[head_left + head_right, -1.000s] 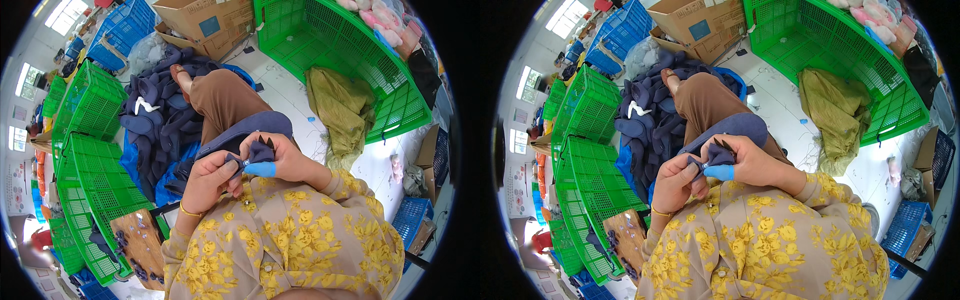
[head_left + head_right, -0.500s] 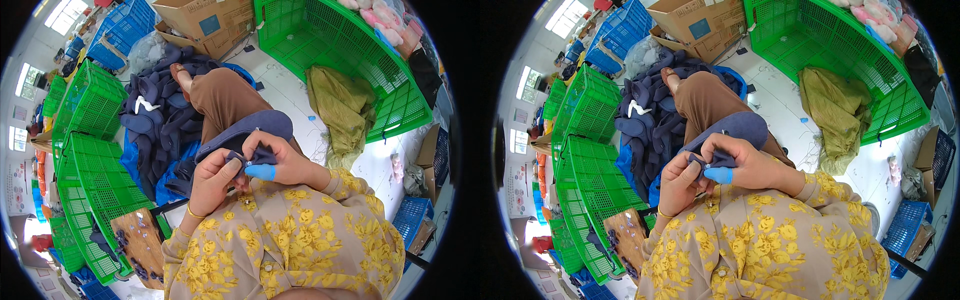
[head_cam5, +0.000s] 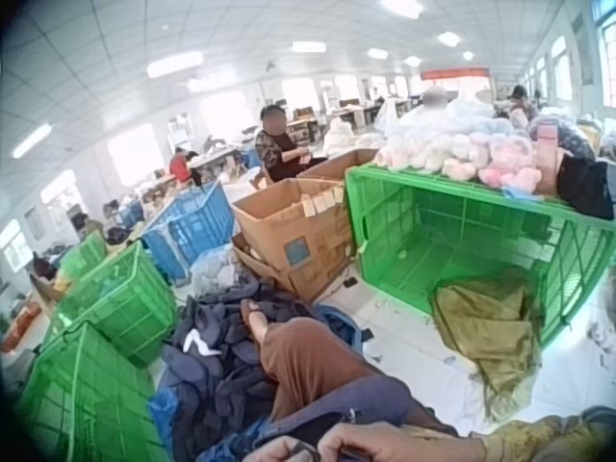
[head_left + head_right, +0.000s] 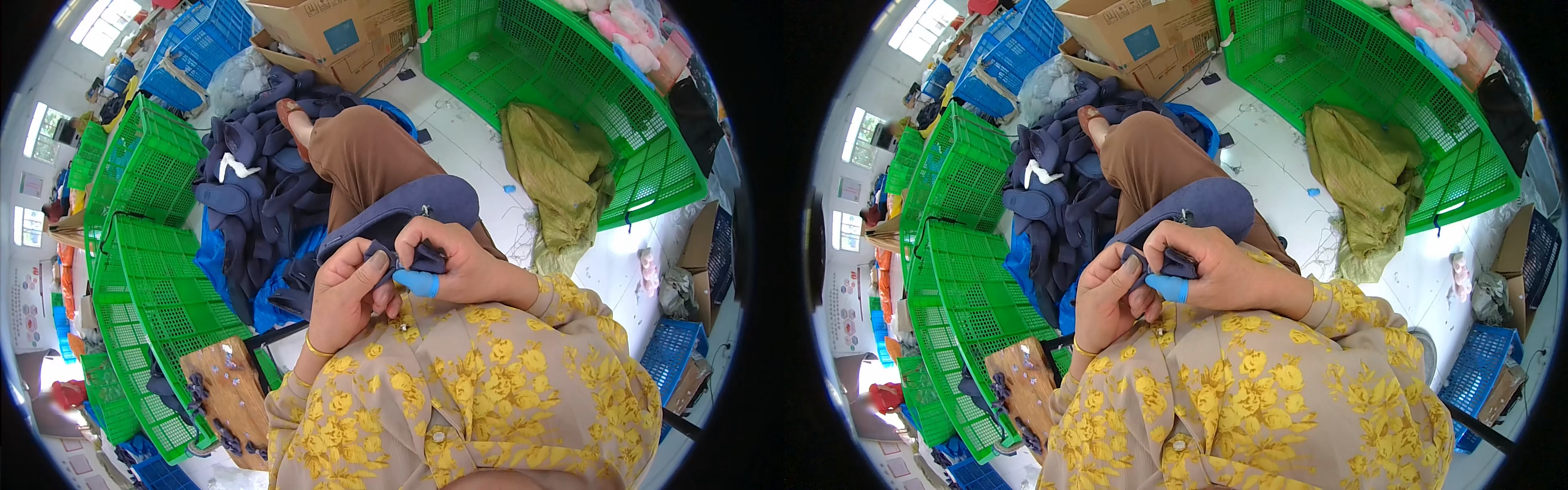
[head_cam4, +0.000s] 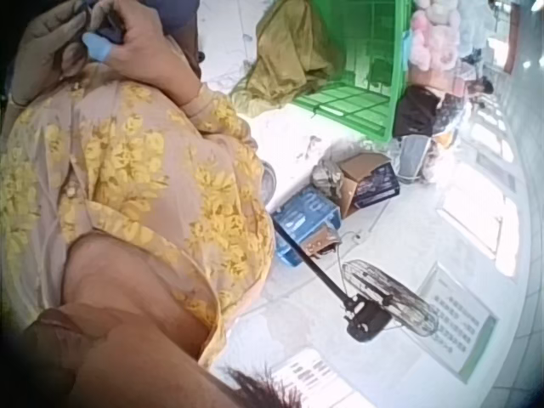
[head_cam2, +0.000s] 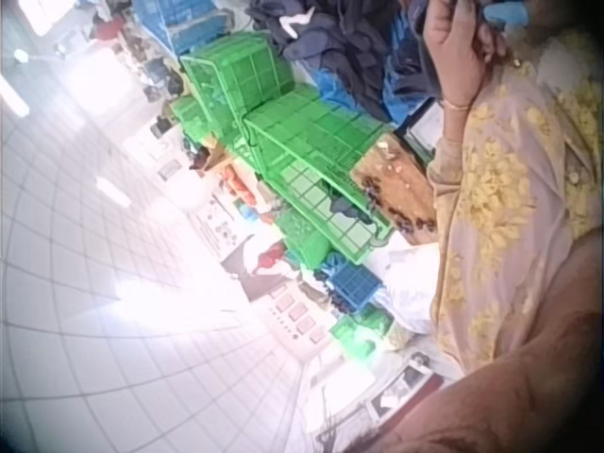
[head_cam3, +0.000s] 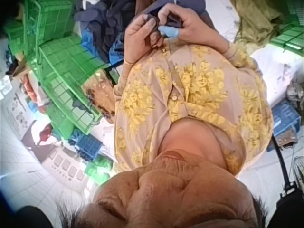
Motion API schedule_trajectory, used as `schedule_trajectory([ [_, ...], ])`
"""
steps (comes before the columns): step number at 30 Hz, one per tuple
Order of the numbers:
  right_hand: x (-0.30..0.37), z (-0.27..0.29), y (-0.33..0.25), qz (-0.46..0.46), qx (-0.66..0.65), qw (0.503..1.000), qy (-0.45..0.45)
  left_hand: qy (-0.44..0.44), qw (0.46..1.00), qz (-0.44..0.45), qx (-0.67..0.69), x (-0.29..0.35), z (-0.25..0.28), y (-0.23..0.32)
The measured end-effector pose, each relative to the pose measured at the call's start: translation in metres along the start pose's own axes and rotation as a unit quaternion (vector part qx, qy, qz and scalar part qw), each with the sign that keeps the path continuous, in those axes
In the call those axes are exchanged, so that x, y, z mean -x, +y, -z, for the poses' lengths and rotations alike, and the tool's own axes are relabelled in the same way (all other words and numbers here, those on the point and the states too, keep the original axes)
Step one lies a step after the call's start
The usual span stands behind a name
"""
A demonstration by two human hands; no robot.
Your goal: The person sits on the floor in a workshop and uses a blue-handled tool to stitch or attach a small component to the heel of a dark slip-on shoe. The person handles the shoe and tool repeatedly, working on the same item.
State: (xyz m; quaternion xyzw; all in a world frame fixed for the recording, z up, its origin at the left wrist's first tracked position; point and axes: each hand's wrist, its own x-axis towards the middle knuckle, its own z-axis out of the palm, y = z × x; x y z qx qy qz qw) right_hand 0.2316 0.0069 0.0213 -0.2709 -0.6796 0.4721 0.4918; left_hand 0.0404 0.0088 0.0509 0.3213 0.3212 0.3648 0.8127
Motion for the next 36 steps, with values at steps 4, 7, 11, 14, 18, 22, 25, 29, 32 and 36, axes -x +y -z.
schedule_trajectory([
  [4,0.0,-0.001,-0.004,-0.033,-0.012,0.999,0.02,0.005,1.0,0.0,0.009,0.0,-0.001,0.002],
  [7,-0.001,0.0,-0.003,-0.013,-0.002,1.0,0.006,-0.006,1.0,0.008,0.016,0.0,0.0,0.0],
  [11,-0.001,0.001,-0.002,-0.014,-0.011,1.0,-0.008,-0.056,0.996,0.006,0.073,-0.002,0.006,-0.004],
  [14,-0.001,0.001,-0.005,-0.025,-0.046,0.998,-0.018,-0.078,0.99,-0.009,0.117,-0.001,0.01,-0.009],
  [18,0.0,0.0,-0.005,-0.02,-0.059,0.998,-0.026,-0.066,0.994,-0.033,0.077,-0.001,0.008,-0.009],
  [22,-0.003,-0.002,-0.004,0.009,-0.003,1.0,-0.03,0.004,0.993,-0.043,-0.109,0.006,0.001,0.004],
  [25,-0.004,0.001,-0.02,-0.091,-0.029,0.995,-0.005,-0.023,0.989,-0.093,-0.116,0.007,0.01,0.004],
  [29,-0.001,0.015,-0.013,0.003,0.16,0.987,-0.014,-0.033,0.96,-0.193,-0.199,0.008,0.018,0.005],
  [32,0.002,0.012,-0.015,0.097,0.27,0.958,0.009,-0.006,0.943,-0.202,-0.263,0.01,0.014,0.008],
  [36,0.006,0.017,-0.014,0.225,0.423,0.878,0.005,0.006,0.955,-0.172,-0.243,0.012,0.006,0.012],
])
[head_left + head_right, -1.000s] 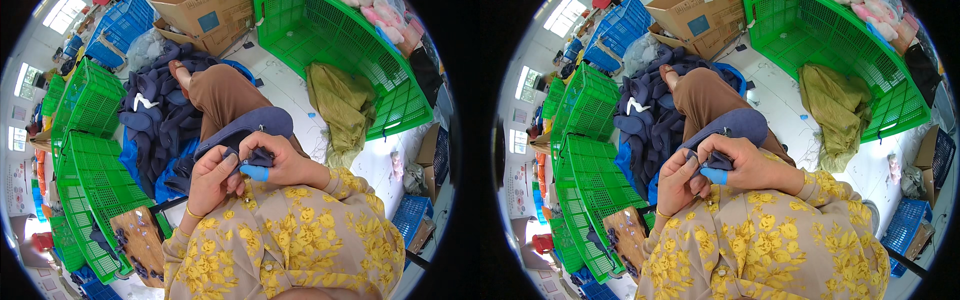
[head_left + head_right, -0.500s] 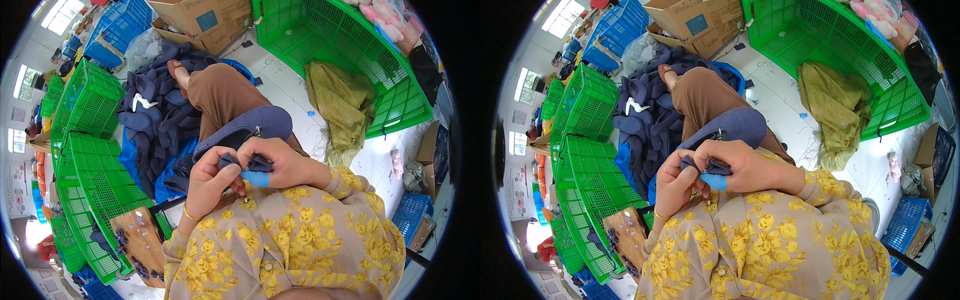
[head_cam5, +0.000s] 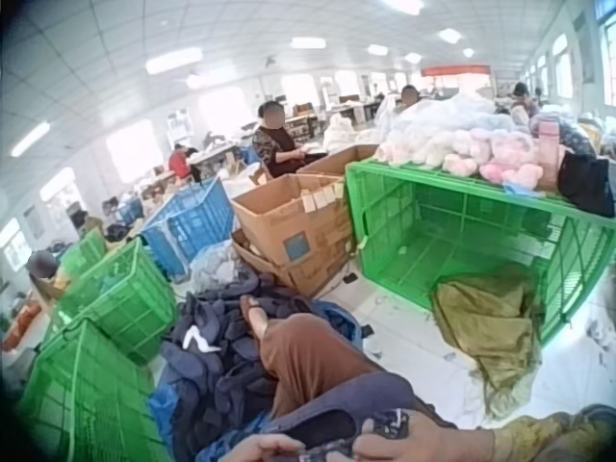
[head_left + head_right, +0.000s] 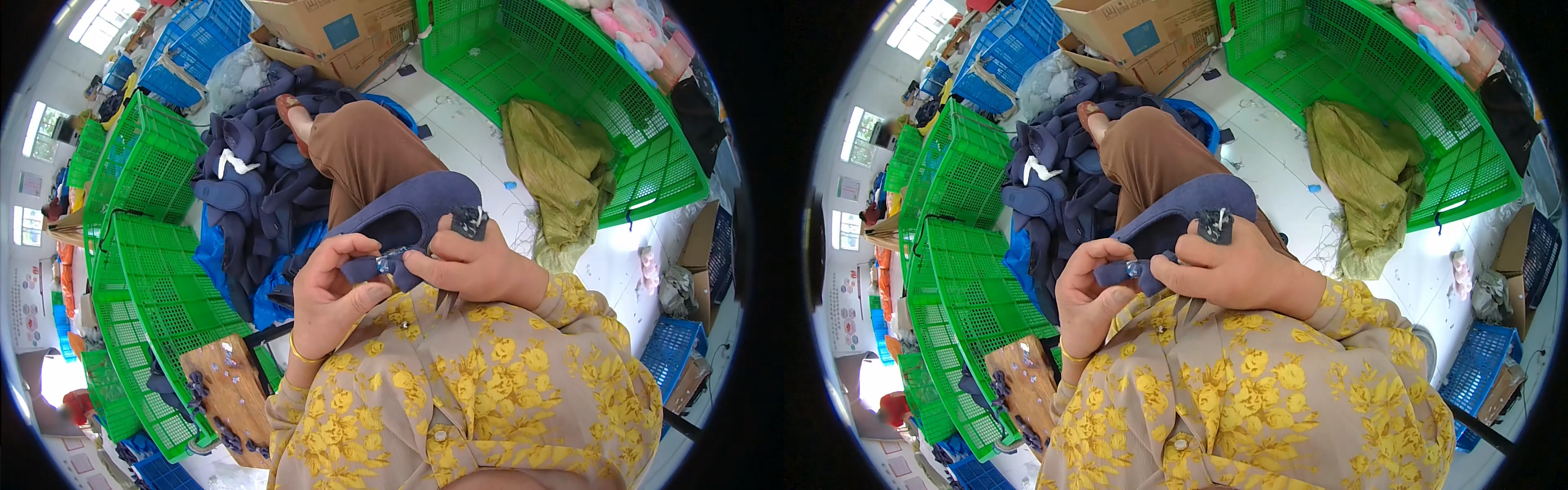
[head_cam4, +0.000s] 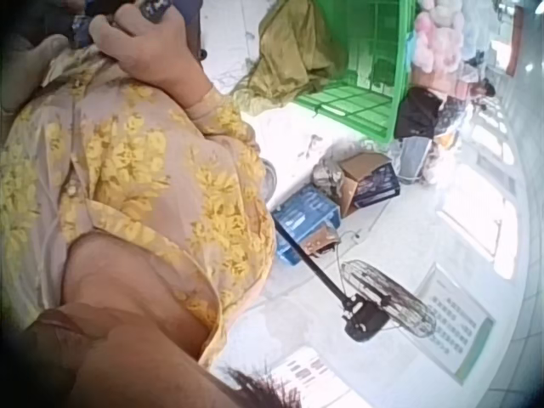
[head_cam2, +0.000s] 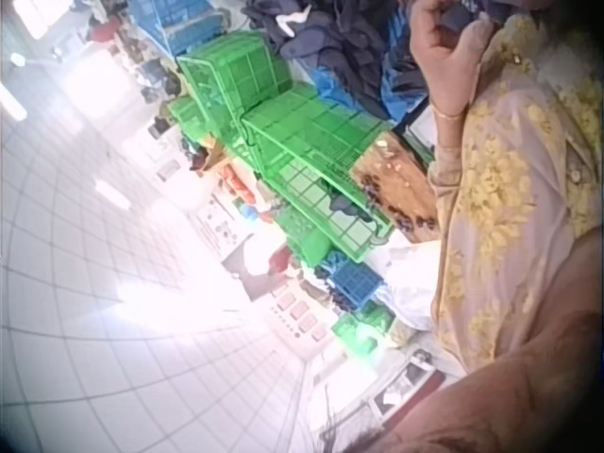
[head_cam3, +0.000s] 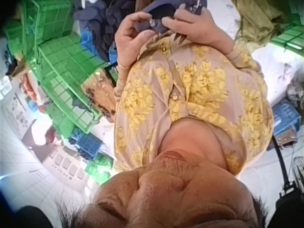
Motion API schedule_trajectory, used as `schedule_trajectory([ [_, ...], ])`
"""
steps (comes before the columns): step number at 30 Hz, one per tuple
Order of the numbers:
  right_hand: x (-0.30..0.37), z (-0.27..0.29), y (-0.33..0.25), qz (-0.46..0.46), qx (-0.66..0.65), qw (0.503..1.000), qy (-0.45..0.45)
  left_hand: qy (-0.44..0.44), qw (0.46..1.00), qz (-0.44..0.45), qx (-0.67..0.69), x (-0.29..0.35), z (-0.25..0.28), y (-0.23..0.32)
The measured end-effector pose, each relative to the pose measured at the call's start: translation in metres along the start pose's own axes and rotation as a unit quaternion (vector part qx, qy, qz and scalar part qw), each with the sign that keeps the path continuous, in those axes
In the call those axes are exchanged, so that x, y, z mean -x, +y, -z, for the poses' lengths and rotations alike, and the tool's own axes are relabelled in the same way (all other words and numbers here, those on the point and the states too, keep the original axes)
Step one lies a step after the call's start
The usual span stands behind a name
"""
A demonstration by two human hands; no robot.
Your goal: The person sits on the floor in a workshop and uses a blue-handled tool to stitch or attach a small component to the heel of a dark slip-on shoe. The person handles the shoe and tool repeatedly, working on the same item.
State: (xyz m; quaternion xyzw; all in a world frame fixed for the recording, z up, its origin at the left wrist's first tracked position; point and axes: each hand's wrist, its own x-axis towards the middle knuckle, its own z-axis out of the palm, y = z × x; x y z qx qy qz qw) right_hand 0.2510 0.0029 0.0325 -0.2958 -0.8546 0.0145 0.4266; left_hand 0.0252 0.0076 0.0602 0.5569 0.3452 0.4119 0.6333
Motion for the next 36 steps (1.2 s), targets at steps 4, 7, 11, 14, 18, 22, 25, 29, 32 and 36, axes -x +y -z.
schedule_trajectory([
  [4,0.007,-0.002,-0.001,0.038,0.104,0.994,0.003,0.001,0.998,0.061,-0.032,0.001,0.004,0.004],
  [7,0.003,0.004,0.0,-0.039,0.031,0.997,-0.063,-0.004,0.997,0.064,-0.042,0.002,0.007,0.003],
  [11,-0.001,0.023,0.001,-0.284,-0.205,0.928,-0.13,-0.036,0.993,-0.042,-0.108,0.0,0.021,-0.007],
  [14,0.003,0.023,0.002,-0.325,-0.234,0.912,-0.087,-0.071,0.985,-0.1,-0.119,-0.004,0.025,-0.011],
  [18,-0.003,0.023,-0.005,-0.341,-0.284,0.891,-0.097,-0.071,0.991,-0.078,-0.086,-0.002,0.022,-0.01],
  [22,-0.007,0.019,-0.01,-0.326,-0.325,0.881,-0.109,-0.075,0.992,-0.074,-0.066,0.0,0.022,-0.01],
  [25,-0.008,0.018,-0.004,-0.236,-0.275,0.925,-0.112,-0.081,0.989,-0.088,-0.082,-0.001,0.023,-0.009],
  [29,-0.007,0.016,-0.003,-0.234,-0.271,0.929,-0.091,-0.041,0.985,-0.114,-0.123,-0.001,0.02,-0.007],
  [32,-0.011,0.011,-0.009,-0.274,-0.273,0.921,-0.053,0.031,0.957,-0.18,-0.225,-0.001,0.016,-0.012],
  [36,-0.021,0.0,-0.018,-0.357,-0.369,0.857,-0.047,0.158,0.847,-0.291,-0.415,-0.004,0.005,-0.021],
])
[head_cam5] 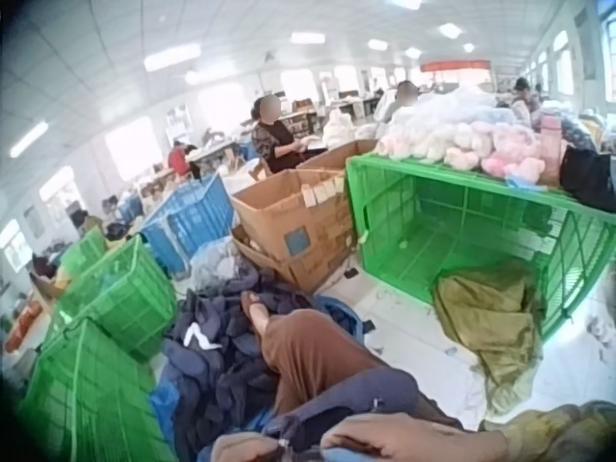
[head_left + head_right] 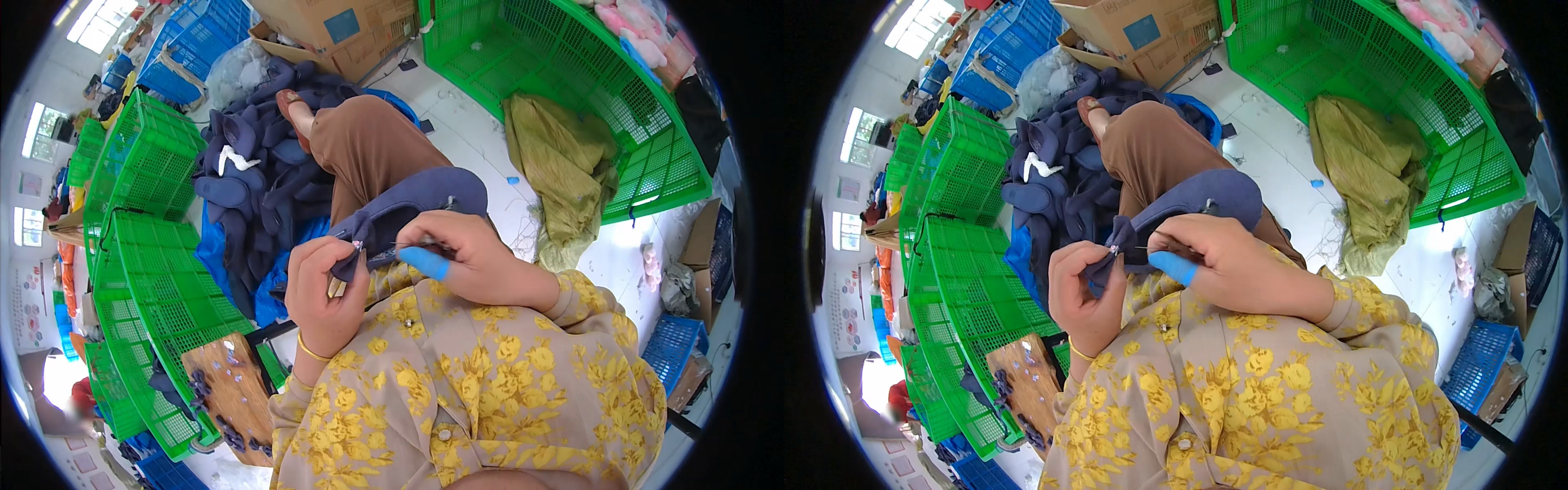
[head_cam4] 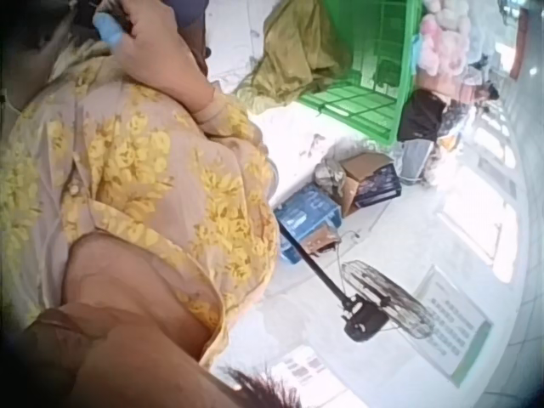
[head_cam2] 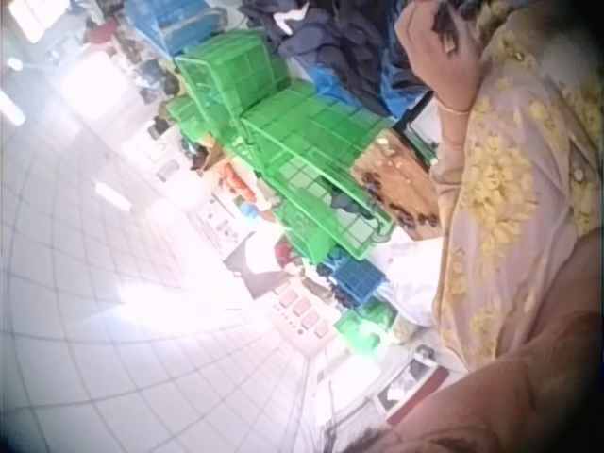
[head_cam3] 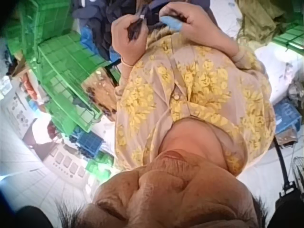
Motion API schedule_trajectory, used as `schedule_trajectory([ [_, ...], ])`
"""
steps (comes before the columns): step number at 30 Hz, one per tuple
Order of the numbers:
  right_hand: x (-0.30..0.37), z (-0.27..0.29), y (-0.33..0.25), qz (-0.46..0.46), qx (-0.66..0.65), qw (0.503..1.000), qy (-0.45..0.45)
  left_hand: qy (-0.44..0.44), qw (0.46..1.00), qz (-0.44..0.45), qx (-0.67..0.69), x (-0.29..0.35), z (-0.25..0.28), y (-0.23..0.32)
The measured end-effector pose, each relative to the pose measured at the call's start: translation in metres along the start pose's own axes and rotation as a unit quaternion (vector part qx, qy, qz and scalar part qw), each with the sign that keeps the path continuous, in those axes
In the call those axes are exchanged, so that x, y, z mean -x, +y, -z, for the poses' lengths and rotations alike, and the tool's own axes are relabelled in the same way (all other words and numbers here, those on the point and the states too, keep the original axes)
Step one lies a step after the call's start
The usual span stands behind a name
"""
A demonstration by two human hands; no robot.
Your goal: The person sits on the floor in a workshop and uses a blue-handled tool to stitch or attach a small component to the heel of a dark slip-on shoe. The person handles the shoe and tool repeatedly, working on the same item.
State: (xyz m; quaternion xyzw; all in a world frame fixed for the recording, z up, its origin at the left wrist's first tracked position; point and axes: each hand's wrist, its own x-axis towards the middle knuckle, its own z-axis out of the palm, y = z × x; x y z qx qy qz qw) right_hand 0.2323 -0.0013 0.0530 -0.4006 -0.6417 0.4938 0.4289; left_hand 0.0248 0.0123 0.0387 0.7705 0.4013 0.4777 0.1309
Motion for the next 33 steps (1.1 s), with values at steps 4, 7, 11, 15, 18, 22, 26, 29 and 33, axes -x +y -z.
schedule_trajectory([
  [4,-0.015,-0.012,0.025,0.039,0.022,0.999,-0.006,0.027,0.992,-0.084,-0.089,-0.003,-0.008,-0.002],
  [7,-0.021,-0.015,0.027,0.048,0.034,0.998,0.009,0.028,0.993,-0.086,-0.08,0.0,-0.015,-0.004],
  [11,-0.021,-0.013,0.019,0.021,0.038,0.999,0.033,-0.014,0.994,-0.101,-0.049,0.0,-0.017,-0.003],
  [15,-0.02,-0.006,0.024,0.016,0.042,0.999,0.029,-0.067,0.996,-0.051,0.023,0.011,-0.013,-0.009],
  [18,-0.017,-0.007,0.033,0.064,0.062,0.995,0.041,-0.05,0.987,0.08,0.132,0.016,-0.011,-0.01],
  [22,-0.015,-0.006,0.028,0.05,0.109,0.992,-0.033,-0.129,0.93,0.235,0.25,0.005,-0.007,-0.007],
  [26,-0.013,-0.004,0.025,0.016,0.138,0.99,-0.034,-0.112,0.848,0.367,0.365,0.007,-0.001,-0.003],
  [29,-0.009,-0.001,0.026,0.014,0.15,0.988,-0.036,-0.078,0.868,0.323,0.369,0.01,-0.003,-0.008],
  [33,-0.006,-0.004,0.029,0.081,0.168,0.982,0.0,-0.117,0.901,0.269,0.321,0.01,-0.001,-0.006],
])
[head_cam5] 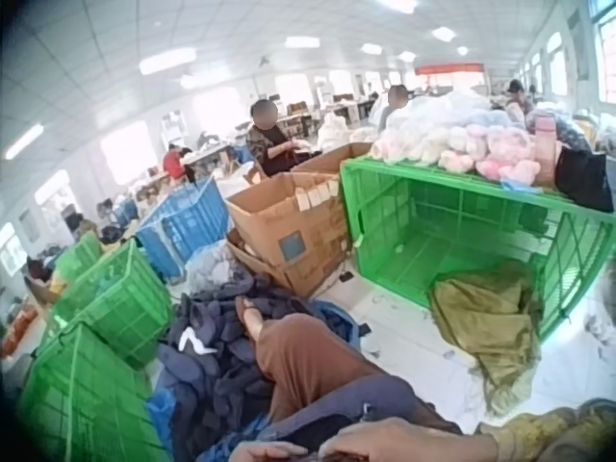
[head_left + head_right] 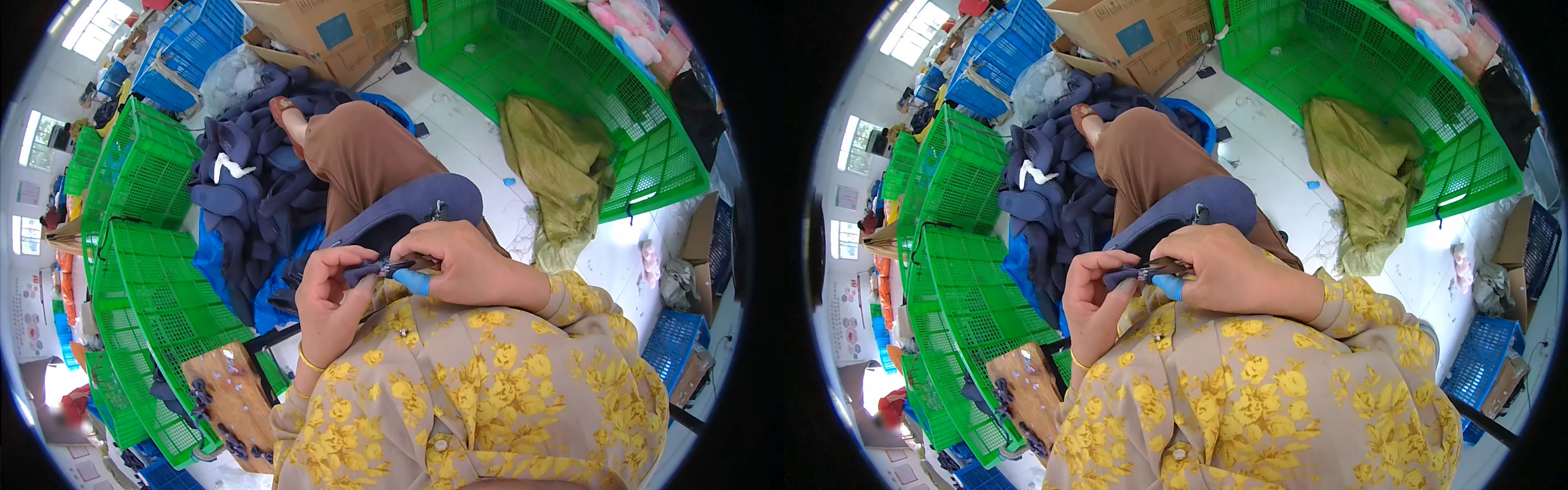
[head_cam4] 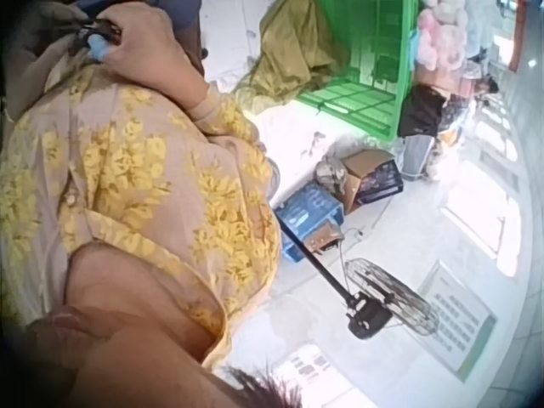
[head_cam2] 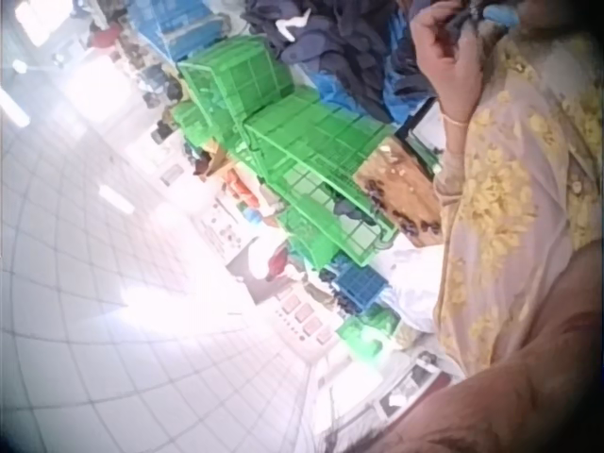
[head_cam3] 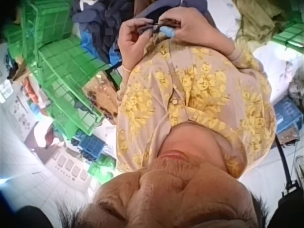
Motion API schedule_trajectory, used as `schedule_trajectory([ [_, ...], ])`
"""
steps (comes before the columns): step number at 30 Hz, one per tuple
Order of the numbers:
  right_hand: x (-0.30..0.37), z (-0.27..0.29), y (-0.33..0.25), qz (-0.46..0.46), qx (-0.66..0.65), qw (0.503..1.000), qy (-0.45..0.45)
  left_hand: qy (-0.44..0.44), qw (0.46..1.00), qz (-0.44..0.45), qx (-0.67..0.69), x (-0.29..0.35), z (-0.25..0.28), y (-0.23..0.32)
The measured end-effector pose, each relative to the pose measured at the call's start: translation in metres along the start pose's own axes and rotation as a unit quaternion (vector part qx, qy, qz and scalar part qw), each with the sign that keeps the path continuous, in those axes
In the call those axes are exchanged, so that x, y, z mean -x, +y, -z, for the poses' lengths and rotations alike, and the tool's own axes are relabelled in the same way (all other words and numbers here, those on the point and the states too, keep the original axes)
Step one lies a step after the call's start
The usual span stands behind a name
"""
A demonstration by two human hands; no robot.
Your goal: The person sits on the floor in a workshop and uses a blue-handled tool to stitch or attach a small component to the heel of a dark slip-on shoe. The person handles the shoe and tool repeatedly, working on the same item.
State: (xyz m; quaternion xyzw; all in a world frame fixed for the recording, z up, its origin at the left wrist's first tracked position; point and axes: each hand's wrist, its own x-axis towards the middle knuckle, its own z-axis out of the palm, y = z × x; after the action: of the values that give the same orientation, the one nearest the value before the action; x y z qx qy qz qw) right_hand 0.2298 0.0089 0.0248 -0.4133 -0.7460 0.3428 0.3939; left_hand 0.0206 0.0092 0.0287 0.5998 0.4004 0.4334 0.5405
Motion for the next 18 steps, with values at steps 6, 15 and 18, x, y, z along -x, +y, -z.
schedule_trajectory([
  [6,0.006,0.007,-0.01,-0.022,0.001,0.999,-0.049,-0.082,0.98,0.013,-0.182,0.002,0.008,0.008],
  [15,0.009,0.029,-0.006,0.011,-0.041,0.996,-0.078,-0.123,0.985,-0.049,-0.114,0.007,0.018,0.008],
  [18,0.009,0.038,-0.012,0.02,-0.076,0.987,-0.137,-0.149,0.973,-0.105,-0.144,0.004,0.02,0.011],
])
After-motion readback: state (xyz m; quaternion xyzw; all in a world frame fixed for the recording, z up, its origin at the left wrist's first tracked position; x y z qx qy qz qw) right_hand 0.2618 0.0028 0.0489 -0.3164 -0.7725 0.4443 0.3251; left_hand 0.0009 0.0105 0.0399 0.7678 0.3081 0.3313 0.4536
